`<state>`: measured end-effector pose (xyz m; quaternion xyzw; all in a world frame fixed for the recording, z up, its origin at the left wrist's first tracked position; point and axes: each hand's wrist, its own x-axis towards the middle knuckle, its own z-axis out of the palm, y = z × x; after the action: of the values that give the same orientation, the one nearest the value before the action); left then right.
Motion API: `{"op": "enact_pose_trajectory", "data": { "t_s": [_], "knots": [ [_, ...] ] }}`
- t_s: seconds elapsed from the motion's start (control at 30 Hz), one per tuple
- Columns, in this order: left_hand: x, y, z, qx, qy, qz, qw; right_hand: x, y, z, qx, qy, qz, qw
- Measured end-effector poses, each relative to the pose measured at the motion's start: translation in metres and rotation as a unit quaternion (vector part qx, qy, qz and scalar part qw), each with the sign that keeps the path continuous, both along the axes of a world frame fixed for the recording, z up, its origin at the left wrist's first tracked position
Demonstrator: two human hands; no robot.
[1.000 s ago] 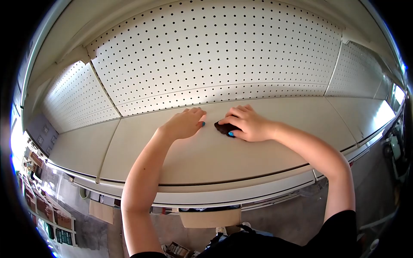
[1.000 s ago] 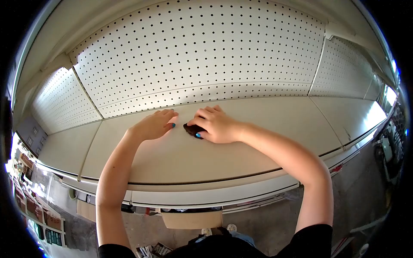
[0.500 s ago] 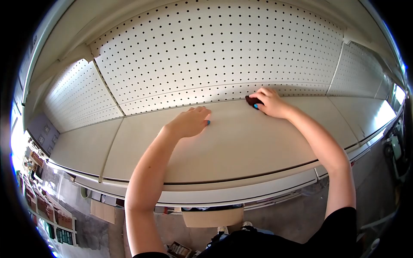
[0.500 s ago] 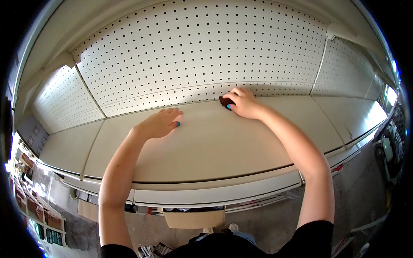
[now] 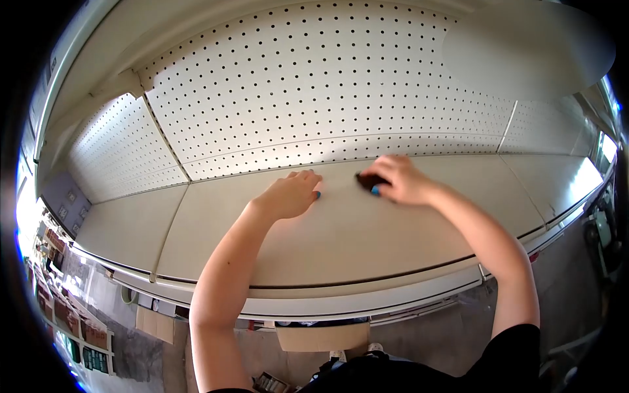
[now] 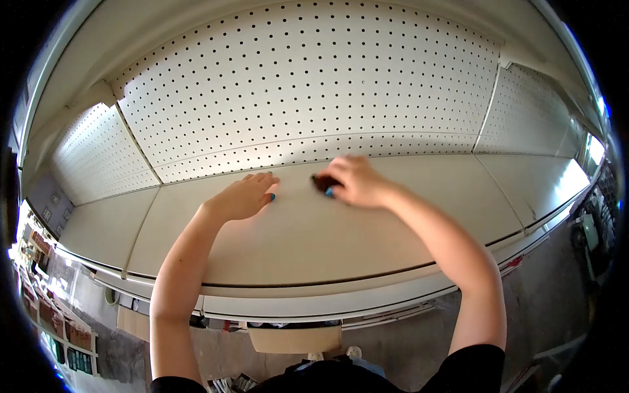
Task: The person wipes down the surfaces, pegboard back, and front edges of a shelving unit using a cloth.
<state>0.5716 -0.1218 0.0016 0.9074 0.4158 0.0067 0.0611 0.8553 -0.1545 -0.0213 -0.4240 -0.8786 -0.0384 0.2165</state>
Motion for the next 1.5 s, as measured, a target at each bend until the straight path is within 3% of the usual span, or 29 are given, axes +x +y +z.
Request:
{"op": "enact_pose_trajectory", "data": {
  "t_s": [0.07,0.27,0.53,0.67,0.73,0.87,0.97,1.07,1.17,1.27,1.33,1.5],
  "knots": [
    [0.000,0.000,-0.001,0.001,0.004,-0.003,1.000,0.030,0.023,-0.003,-0.011,-0.003,-0.127,0.992],
    [0.004,-0.003,0.005,-0.008,0.018,0.008,1.000,0.046,0.029,-0.012,0.024,-0.023,-0.163,0.986],
    [0.001,0.002,-0.002,0.013,0.019,-0.007,1.000,-0.036,-0.041,0.010,0.001,-0.013,0.155,0.988],
    [0.001,-0.003,0.002,0.007,0.016,0.004,1.000,-0.034,-0.036,0.006,-0.024,0.008,0.163,0.986],
    [0.001,-0.003,0.001,0.007,0.011,0.007,1.000,-0.023,-0.021,0.003,0.017,-0.010,0.104,0.994],
    [0.001,-0.004,0.002,-0.002,0.011,0.007,1.000,0.036,0.024,-0.011,-0.005,0.033,-0.124,0.992],
    [0.001,-0.004,0.005,-0.007,0.018,0.005,1.000,0.056,0.025,-0.006,-0.016,0.026,-0.194,0.981],
    [0.002,-0.004,0.007,-0.014,0.018,0.008,1.000,0.052,0.026,-0.015,0.056,0.004,-0.168,0.984],
    [0.003,-0.002,0.005,-0.003,0.029,0.005,1.000,0.026,0.004,-0.006,0.008,0.005,-0.088,0.996],
    [0.003,-0.003,0.005,-0.007,0.017,0.011,1.000,-0.008,-0.020,-0.001,0.048,0.004,0.098,0.994],
    [0.003,-0.006,0.008,-0.018,0.010,0.016,1.000,-0.022,-0.031,0.003,-0.002,-0.001,0.127,0.992],
    [0.004,-0.008,0.008,-0.010,0.023,0.021,0.999,-0.009,-0.016,0.001,0.006,0.014,0.125,0.992]
  ]
}}
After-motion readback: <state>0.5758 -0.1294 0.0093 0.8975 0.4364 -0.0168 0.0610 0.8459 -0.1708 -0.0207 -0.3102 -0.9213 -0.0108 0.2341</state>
